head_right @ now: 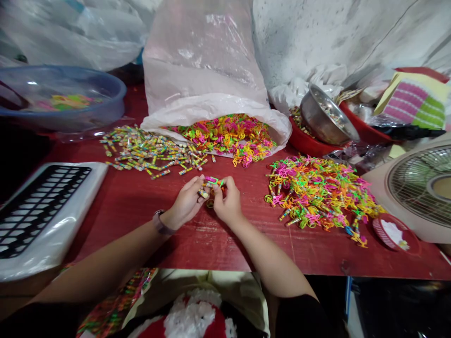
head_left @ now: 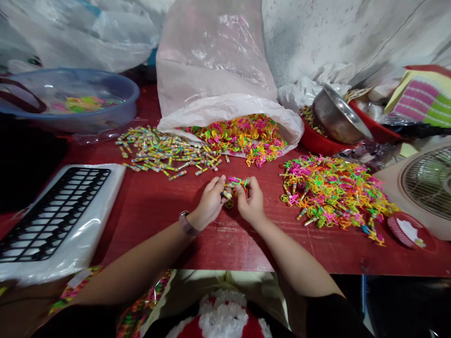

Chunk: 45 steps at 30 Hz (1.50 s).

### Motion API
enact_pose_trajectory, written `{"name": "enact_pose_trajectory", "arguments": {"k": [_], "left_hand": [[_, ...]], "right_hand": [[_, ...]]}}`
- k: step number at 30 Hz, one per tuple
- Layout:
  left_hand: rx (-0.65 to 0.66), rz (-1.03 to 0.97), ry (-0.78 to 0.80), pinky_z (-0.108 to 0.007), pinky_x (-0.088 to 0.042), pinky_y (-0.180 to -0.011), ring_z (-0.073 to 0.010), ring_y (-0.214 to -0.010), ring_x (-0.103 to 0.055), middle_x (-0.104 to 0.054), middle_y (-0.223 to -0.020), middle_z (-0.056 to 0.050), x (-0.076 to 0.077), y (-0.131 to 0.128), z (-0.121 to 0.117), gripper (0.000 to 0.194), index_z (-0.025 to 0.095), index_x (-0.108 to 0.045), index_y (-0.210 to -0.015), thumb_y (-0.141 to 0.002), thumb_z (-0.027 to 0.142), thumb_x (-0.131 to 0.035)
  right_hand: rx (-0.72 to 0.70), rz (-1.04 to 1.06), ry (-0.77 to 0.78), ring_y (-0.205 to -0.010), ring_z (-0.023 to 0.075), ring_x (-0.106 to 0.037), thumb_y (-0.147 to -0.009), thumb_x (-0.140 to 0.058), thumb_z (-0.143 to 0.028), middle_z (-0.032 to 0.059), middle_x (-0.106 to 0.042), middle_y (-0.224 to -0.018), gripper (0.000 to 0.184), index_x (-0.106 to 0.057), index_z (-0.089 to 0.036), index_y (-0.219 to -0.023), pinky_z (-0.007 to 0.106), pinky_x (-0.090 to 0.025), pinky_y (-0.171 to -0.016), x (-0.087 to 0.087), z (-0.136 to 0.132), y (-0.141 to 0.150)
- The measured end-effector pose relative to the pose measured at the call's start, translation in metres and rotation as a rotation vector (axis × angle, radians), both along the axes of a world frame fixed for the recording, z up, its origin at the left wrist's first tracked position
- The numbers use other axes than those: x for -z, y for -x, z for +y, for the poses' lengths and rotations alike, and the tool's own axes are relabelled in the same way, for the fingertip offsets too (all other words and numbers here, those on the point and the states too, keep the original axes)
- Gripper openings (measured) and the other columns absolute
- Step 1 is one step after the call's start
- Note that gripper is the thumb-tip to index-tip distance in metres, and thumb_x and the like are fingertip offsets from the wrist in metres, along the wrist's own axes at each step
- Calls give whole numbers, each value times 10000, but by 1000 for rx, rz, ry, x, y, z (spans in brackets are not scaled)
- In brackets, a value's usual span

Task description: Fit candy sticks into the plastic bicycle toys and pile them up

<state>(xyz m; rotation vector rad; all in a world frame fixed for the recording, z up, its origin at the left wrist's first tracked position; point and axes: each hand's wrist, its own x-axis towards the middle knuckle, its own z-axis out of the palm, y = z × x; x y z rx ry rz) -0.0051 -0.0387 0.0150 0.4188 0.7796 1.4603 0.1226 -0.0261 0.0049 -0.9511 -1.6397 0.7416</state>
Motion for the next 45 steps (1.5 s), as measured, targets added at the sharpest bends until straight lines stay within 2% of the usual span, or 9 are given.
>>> {"name": "enact_pose_trajectory", "arguments": {"k": [7,10,16,18,25,30,34,40,45], "left_hand": [[-37,151,-18,-156,-291,-422,-55,-482,-458,-523,-599,62,2,-1,0,378,182,-513,-815,-844,427,-800],[-32,187,1,-163,-277,-418,-53,-476,-446,-523,-604,61,5,-1,0,391,177,-524,-819,-835,448,-806],[-24,168,6,-167,-284,-427,-55,-471,-450,-512,-590,64,4,-2,-1,416,185,-495,-787,-844,458,-803],[-22,146,-1,-168,-283,-424,-53,-465,-449,-520,-593,62,1,-1,-1,399,183,-503,-798,-849,444,-802],[78,35,17,-154,-262,-413,-38,-432,-417,-507,-558,65,-6,7,1,379,168,-512,-784,-829,374,-827],[118,14,-2,-152,-231,-397,-31,-414,-378,-492,-544,68,-8,7,1,388,170,-499,-763,-846,384,-812],[78,53,-25,-157,-234,-396,-37,-426,-402,-509,-551,59,-9,3,-1,399,171,-495,-760,-853,403,-806],[-18,141,-46,-167,-304,-427,-55,-452,-443,-502,-553,68,-1,-5,-4,429,188,-490,-770,-858,479,-792],[-14,212,-81,-172,-291,-432,-63,-463,-435,-535,-580,64,0,-6,-5,437,205,-478,-794,-863,517,-776]], "right_hand": [[-123,55,190,-682,155,-447,-931,-618,-454,-36,-447,-742,299,-426,-248,-832,286,-379,-648,-15,8,-6],[-155,35,231,-675,154,-446,-904,-643,-463,-40,-446,-726,316,-432,-245,-816,284,-374,-640,-15,11,-9],[-6,51,146,-663,151,-426,-931,-613,-398,-43,-431,-718,277,-422,-246,-802,280,-362,-636,-5,6,-2],[5,76,127,-673,152,-443,-939,-613,-415,-37,-449,-729,279,-435,-244,-810,278,-378,-637,-5,5,-1],[-221,71,255,-652,154,-486,-864,-675,-640,-23,-518,-703,459,-461,-240,-799,276,-418,-599,-21,14,-11],[-268,92,295,-639,150,-475,-844,-696,-652,-28,-513,-703,470,-476,-239,-807,276,-405,-591,-23,14,-13],[-164,102,233,-643,143,-457,-885,-674,-562,-40,-476,-705,406,-440,-243,-795,273,-390,-604,-16,12,-7],[65,-43,124,-641,147,-415,-918,-614,-326,-51,-425,-695,249,-415,-244,-793,276,-324,-605,-9,2,-3],[130,-69,50,-660,153,-429,-930,-590,-258,-46,-443,-701,197,-431,-245,-815,285,-331,-618,-10,-5,2]]}}
